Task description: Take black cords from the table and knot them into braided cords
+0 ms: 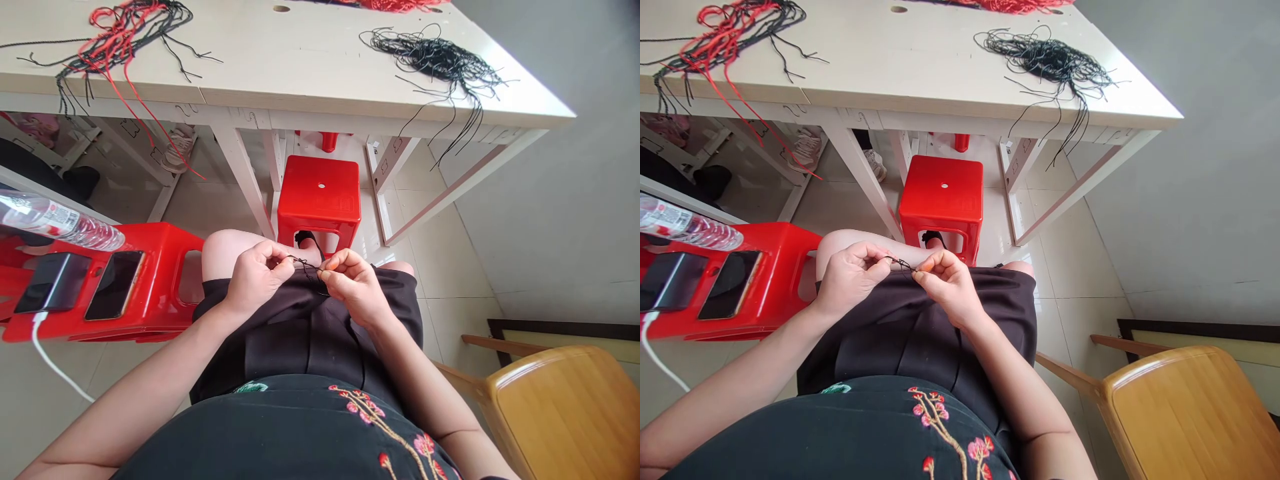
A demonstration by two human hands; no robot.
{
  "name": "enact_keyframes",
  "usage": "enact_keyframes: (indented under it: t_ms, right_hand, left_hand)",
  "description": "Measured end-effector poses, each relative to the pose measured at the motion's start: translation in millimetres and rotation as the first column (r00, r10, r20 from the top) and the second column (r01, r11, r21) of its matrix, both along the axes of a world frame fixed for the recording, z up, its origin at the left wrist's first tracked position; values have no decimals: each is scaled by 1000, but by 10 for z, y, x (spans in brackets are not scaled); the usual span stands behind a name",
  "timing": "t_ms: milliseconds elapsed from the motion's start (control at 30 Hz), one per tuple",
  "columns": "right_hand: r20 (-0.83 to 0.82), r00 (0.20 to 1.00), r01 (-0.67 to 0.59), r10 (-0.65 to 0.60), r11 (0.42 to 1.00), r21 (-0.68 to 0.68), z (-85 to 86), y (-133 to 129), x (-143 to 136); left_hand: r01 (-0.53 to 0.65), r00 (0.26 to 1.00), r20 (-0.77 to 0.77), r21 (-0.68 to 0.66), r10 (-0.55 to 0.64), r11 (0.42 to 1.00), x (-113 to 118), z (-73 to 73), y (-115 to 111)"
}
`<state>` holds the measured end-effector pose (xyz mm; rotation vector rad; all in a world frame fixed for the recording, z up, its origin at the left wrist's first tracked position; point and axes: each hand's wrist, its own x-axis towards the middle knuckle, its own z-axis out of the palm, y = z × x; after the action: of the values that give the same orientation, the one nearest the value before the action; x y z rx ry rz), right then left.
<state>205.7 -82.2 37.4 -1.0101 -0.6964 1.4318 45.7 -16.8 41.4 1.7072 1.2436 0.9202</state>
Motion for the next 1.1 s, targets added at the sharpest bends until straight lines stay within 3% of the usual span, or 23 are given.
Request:
enact_keyframes:
  t_ms: [100,200,367,467,533,633,833,933,1000,1100]
  right_hand:
    - [-112,989,-104,100,994,-35,3,-21,65]
    - [-88,987,-135,132,990,-35,9,-72,189]
    - [170,985,11,-32,992,124,102,-271,521]
    - [193,972,80,-132,963,256,212,-407,666]
    - [133,985,70,-112,955,288,285,-485,705]
    - [68,998,-12,-6,966,258,375,-571,714]
    - [195,979,-90,55,981,174,424,-534,570]
    - [407,905,-188,122,974,125,380,-435,388]
    - [578,793,-330,194,934,139,380,-382,294]
    - [737,586,-616,336,776,137,466,-312,252]
  left_hand:
    - [-11,1000,-6,10,11,1000,0,1,15]
    - [-43,999,-11,12,44,999,-29,-33,64]
    - [-113,993,33,-56,115,992,-109,-148,184]
    - [-134,980,119,-204,160,970,-111,-208,219]
    - [-102,968,177,-379,180,920,-81,-221,217]
    - [-43,952,218,-597,213,801,-14,-191,193]
    - [11,933,259,-715,250,699,71,-79,145]
    - [46,911,306,-742,276,669,100,-53,118]
    - [75,903,340,-725,262,684,119,-43,100]
    - [94,929,328,-659,173,746,142,-17,76]
